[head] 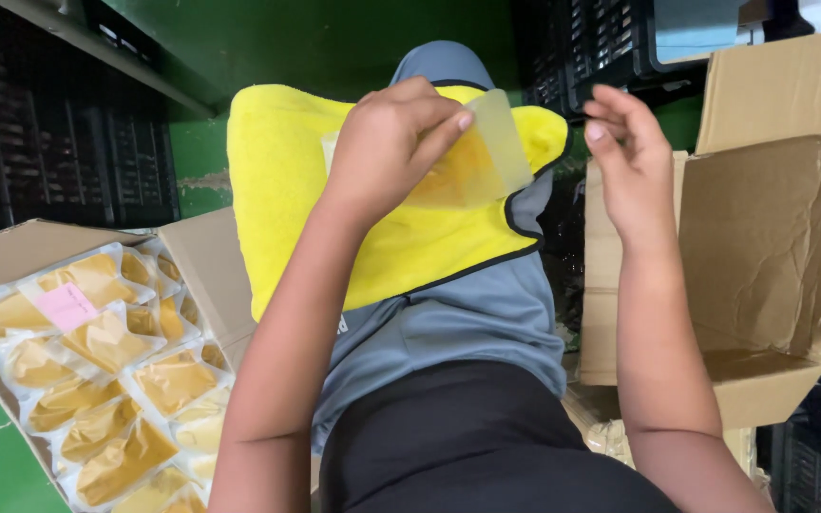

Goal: The person wipes a plastic pouch containing yellow powder with a cloth on their lap, then places the top of the pouch into a heat sealer on a table to seal it before stacking it in a group of other pouches.

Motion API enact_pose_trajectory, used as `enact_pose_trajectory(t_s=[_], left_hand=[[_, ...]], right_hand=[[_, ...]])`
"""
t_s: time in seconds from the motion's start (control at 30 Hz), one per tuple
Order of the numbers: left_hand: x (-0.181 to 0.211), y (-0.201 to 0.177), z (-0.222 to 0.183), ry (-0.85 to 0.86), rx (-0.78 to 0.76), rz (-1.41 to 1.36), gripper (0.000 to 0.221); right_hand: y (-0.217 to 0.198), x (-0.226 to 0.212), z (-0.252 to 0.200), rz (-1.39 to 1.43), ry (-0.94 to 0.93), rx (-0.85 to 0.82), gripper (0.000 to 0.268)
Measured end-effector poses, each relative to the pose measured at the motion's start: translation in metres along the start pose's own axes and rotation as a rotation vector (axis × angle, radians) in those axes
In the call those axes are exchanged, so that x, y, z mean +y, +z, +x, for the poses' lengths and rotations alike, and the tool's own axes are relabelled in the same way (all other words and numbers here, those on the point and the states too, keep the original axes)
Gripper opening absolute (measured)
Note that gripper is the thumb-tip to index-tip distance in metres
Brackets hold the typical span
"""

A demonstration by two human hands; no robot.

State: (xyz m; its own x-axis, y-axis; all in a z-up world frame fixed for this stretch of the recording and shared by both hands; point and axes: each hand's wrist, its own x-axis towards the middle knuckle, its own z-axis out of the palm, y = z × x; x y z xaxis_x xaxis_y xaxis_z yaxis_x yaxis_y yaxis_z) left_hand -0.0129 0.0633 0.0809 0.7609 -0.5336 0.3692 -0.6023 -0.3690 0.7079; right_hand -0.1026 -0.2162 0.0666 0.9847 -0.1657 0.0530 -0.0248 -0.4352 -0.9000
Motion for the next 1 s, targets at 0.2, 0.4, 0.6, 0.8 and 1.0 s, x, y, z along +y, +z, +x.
enact_pose_trajectory(t_s=[0.2,0.4,0.6,0.8,1.0], left_hand=[[0.025,-0.036,-0.005,-0.017,-0.021,-0.451,0.021],[-0.017,-0.055,-0.037,-0.365,-0.236,-0.273,0.076],[-0.025,-0.001,-0.065,-0.444,-0.045,-0.279,0.063],[-0.006,0.012,-0.085,-0.438,0.09,-0.51,0.041],[0.008,0.013,-0.088,-0.644,0.059,-0.738,0.052]], right_hand=[[0.032,-0.071,0.004,-0.018,-0.171,-0.267,0.015],[0.045,-0.105,0.023,-0.16,-0.676,-0.173,0.013],[0.061,-0.118,0.034,-0.07,-0.645,-0.064,0.01],[0.068,-0.079,0.038,0.506,-0.288,-0.029,0.096],[0.109,-0.005,0.009,0.505,0.175,-0.355,0.065]])
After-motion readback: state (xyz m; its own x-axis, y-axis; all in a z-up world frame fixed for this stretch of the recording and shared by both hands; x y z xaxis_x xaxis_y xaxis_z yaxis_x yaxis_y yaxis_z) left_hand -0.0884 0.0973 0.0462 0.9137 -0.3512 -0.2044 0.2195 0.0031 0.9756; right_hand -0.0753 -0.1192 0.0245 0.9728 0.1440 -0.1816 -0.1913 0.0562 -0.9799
